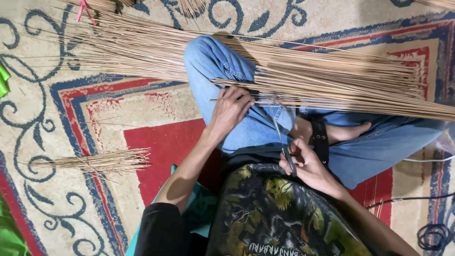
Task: Trimming and sorting thin wooden sticks using scissors while sitting on the floor.
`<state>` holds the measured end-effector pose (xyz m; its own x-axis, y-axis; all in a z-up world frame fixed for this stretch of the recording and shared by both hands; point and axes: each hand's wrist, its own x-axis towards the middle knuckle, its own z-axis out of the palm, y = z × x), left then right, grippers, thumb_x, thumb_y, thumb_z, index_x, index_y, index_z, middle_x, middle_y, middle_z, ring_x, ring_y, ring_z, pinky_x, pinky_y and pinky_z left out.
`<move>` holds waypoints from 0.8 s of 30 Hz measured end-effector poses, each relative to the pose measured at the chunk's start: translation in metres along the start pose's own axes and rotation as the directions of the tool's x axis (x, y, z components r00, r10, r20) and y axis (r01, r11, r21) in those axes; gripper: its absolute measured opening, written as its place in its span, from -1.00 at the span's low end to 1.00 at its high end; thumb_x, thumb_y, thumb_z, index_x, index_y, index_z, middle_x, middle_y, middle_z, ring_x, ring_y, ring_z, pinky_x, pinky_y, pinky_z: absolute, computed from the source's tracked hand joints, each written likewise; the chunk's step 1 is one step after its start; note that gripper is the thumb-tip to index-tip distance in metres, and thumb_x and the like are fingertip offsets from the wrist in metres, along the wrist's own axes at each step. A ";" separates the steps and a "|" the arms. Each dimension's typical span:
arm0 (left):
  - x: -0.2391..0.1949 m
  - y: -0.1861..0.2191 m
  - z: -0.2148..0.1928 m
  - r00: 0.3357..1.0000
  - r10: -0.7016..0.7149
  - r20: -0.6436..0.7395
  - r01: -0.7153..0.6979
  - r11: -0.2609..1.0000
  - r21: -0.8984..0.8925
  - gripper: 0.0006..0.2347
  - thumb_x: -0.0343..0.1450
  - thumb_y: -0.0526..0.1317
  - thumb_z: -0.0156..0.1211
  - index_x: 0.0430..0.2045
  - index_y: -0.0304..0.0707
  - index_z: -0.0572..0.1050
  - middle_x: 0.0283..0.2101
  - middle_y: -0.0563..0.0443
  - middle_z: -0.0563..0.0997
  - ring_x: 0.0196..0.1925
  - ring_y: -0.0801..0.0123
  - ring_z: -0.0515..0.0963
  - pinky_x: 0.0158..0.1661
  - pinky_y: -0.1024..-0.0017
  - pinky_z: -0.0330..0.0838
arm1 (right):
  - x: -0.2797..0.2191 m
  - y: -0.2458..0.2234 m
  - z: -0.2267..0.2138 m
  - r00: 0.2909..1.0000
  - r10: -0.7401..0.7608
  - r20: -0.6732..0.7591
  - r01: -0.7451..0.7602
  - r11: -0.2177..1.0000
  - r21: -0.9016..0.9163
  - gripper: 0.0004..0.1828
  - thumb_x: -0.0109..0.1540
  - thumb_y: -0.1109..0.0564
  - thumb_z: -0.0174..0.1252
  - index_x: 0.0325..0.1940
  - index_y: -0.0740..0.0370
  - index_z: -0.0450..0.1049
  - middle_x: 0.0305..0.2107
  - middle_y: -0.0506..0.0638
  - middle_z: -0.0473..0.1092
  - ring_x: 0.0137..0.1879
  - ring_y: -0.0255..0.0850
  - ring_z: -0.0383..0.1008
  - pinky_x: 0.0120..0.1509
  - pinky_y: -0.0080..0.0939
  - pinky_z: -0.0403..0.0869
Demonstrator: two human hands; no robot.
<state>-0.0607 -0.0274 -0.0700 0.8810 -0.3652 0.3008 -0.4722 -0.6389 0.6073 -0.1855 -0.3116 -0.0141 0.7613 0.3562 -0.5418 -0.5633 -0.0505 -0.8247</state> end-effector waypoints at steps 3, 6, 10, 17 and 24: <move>0.001 0.005 -0.005 1.000 -0.019 -0.017 0.019 0.999 -0.032 -0.91 0.51 -0.16 0.15 -0.33 0.00 0.59 -0.31 0.08 0.61 -0.10 0.20 0.59 0.01 0.28 0.32 | -0.009 -0.007 0.006 0.990 0.002 0.139 0.006 0.998 -0.057 -0.64 0.31 -0.02 0.24 -0.14 0.22 0.22 -0.41 0.07 0.38 -0.37 -0.13 0.57 -0.30 -0.26 0.43; 0.001 0.008 -0.007 0.999 -0.030 0.017 0.030 1.000 -0.002 -0.92 0.51 -0.14 0.15 -0.34 0.04 0.57 -0.36 0.13 0.63 -0.11 0.30 0.61 0.03 0.31 0.32 | -0.014 -0.063 0.023 0.976 0.037 0.216 -0.020 0.997 -0.080 -0.55 0.38 -0.23 -0.08 -0.14 0.23 0.29 -0.42 0.08 0.43 -0.36 -0.12 0.63 -0.32 -0.20 0.46; 0.003 0.014 -0.016 0.996 -0.049 0.070 0.051 0.998 -0.022 -0.95 0.49 -0.15 0.18 -0.32 0.03 0.57 -0.38 0.11 0.63 -0.13 0.30 0.62 0.06 0.30 0.31 | -0.004 -0.053 0.030 0.964 0.082 0.253 -0.069 0.996 -0.060 -0.54 0.40 -0.23 -0.17 -0.08 0.23 0.28 -0.39 0.08 0.40 -0.37 -0.14 0.57 -0.33 -0.21 0.46; 0.007 0.028 -0.030 0.968 -0.193 0.158 0.217 0.965 -0.150 -0.94 0.42 -0.19 0.26 -0.29 0.01 0.59 -0.38 0.08 0.67 -0.16 0.18 0.66 0.06 0.19 0.34 | 0.023 -0.027 0.047 0.975 -0.002 0.222 -0.002 1.000 0.018 -0.60 0.43 -0.18 -0.15 -0.08 0.22 0.24 -0.37 0.08 0.35 -0.34 -0.13 0.53 -0.36 -0.24 0.43; 0.007 0.031 -0.030 0.946 -0.241 0.217 0.282 0.942 -0.184 -0.94 0.40 -0.23 0.25 -0.31 -0.04 0.58 -0.46 0.00 0.68 -0.25 0.07 0.70 0.00 0.14 0.39 | 0.042 -0.004 0.046 0.985 -0.043 0.167 0.040 0.999 0.022 -0.60 0.43 -0.18 -0.09 -0.07 0.23 0.23 -0.34 0.09 0.36 -0.34 -0.14 0.52 -0.39 -0.16 0.45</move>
<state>-0.0685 -0.0289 -0.0271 0.9408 -0.3382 -0.0218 -0.1903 -0.5803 0.7918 -0.1660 -0.2532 -0.0261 0.7203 0.5088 -0.4715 -0.5397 -0.0159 -0.8417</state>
